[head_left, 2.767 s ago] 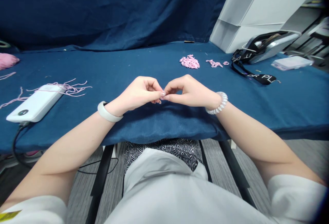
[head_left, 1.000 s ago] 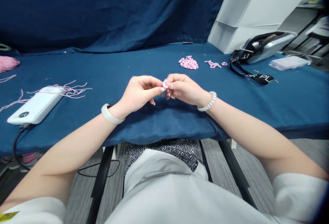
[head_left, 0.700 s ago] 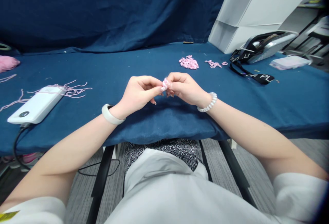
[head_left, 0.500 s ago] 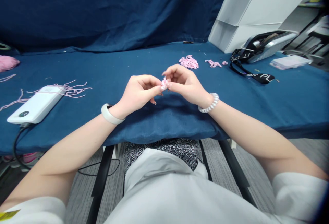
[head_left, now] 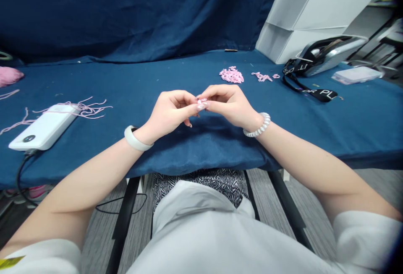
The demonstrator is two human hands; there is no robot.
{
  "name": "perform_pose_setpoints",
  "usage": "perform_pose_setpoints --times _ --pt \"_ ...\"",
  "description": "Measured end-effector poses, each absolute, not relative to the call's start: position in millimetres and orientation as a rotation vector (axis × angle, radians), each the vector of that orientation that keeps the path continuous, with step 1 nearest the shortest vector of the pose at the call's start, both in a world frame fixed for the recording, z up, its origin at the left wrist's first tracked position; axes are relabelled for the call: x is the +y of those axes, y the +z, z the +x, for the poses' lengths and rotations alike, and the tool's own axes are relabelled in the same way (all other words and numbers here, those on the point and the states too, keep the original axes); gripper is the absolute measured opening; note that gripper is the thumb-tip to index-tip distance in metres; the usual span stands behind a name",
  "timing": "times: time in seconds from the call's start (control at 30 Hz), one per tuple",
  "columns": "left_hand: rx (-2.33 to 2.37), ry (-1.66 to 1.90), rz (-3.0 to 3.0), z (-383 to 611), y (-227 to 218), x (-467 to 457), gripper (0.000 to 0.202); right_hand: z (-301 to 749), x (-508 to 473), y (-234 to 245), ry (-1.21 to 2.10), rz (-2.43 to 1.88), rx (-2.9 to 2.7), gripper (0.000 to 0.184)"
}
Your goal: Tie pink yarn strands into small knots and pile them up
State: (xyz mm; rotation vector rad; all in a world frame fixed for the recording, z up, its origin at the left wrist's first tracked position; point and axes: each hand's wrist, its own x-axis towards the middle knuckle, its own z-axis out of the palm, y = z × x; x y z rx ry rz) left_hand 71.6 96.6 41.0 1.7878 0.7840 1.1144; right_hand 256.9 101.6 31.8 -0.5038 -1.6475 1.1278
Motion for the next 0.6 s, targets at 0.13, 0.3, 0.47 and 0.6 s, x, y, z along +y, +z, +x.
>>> perform_pose_setpoints --times 0.13,0.3,0.47,0.6 --pt "0.803 1.137 1.762 71.5 38.3 98.8 0.036 252.0 99.5 30.1 1.106 -0.567 -1.592 0.024" --pt "0.766 1.136 1.711 70.7 34.2 101.3 0.038 247.7 97.9 28.8 1.093 -0.544 -1.507 0.021" --pt "0.686 1.140 1.648 69.5 35.1 99.7 0.031 247.0 98.1 29.7 1.463 -0.486 -1.280 0.020" --pt "0.729 1.243 1.756 71.6 35.3 97.4 0.023 246.9 98.5 29.7 1.724 -0.425 -1.141 0.021"
